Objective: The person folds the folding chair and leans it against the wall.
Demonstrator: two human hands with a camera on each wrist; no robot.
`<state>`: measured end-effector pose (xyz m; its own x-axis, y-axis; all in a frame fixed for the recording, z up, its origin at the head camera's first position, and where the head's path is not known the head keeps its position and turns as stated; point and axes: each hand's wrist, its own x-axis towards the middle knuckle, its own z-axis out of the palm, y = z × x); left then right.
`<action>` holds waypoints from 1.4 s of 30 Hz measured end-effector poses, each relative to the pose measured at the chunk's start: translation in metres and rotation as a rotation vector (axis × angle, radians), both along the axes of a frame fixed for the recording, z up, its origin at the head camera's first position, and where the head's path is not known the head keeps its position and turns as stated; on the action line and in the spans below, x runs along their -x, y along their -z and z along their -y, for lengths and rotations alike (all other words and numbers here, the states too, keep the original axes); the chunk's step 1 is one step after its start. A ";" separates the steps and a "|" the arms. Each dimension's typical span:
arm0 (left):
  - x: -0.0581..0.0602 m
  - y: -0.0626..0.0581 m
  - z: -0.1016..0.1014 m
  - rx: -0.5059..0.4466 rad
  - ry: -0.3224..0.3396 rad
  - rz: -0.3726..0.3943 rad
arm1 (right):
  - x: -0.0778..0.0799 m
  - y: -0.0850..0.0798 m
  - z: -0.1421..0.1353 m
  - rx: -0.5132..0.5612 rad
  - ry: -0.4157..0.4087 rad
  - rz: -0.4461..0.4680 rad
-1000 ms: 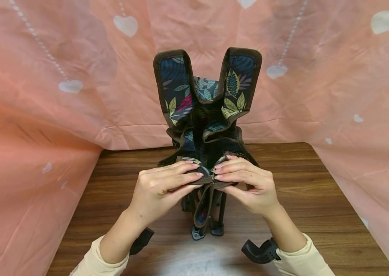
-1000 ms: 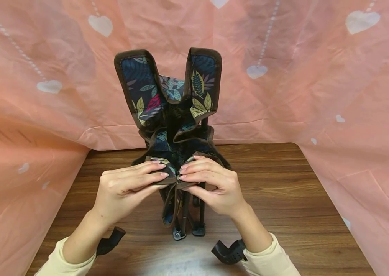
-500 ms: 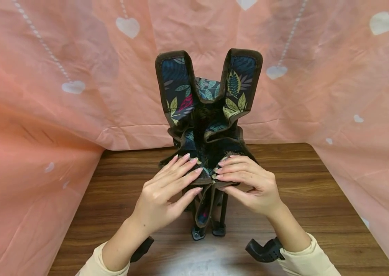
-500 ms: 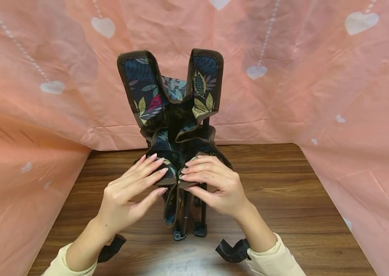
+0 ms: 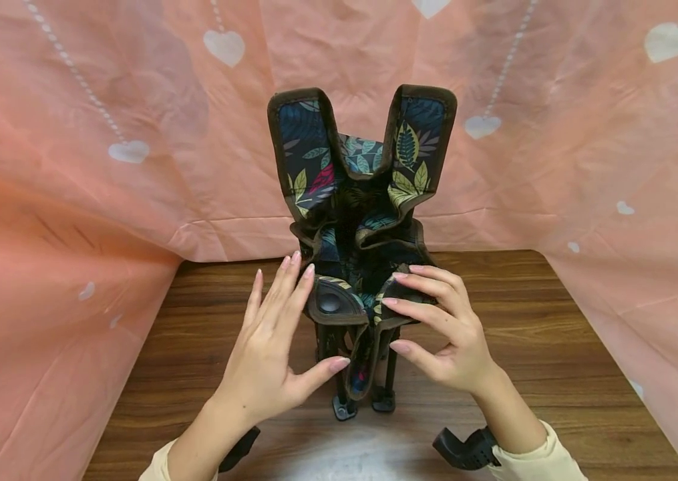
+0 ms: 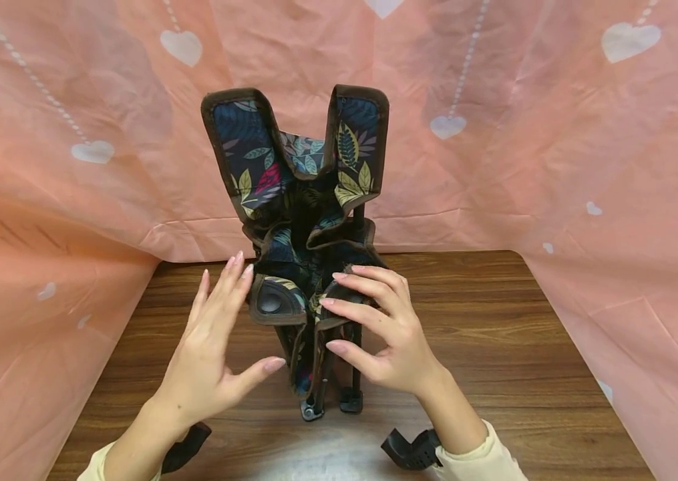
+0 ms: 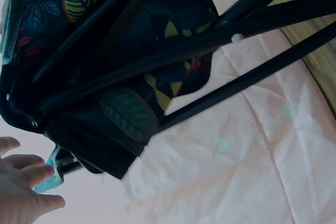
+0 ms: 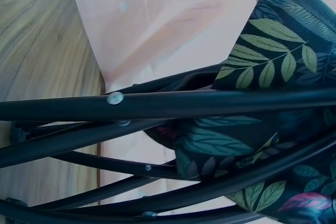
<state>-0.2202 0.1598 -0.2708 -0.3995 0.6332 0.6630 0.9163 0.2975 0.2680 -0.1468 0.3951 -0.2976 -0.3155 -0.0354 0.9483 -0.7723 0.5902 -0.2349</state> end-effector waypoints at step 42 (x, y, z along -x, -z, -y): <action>0.008 0.188 0.018 0.189 -0.182 0.838 | -0.033 0.215 0.003 0.068 0.290 1.051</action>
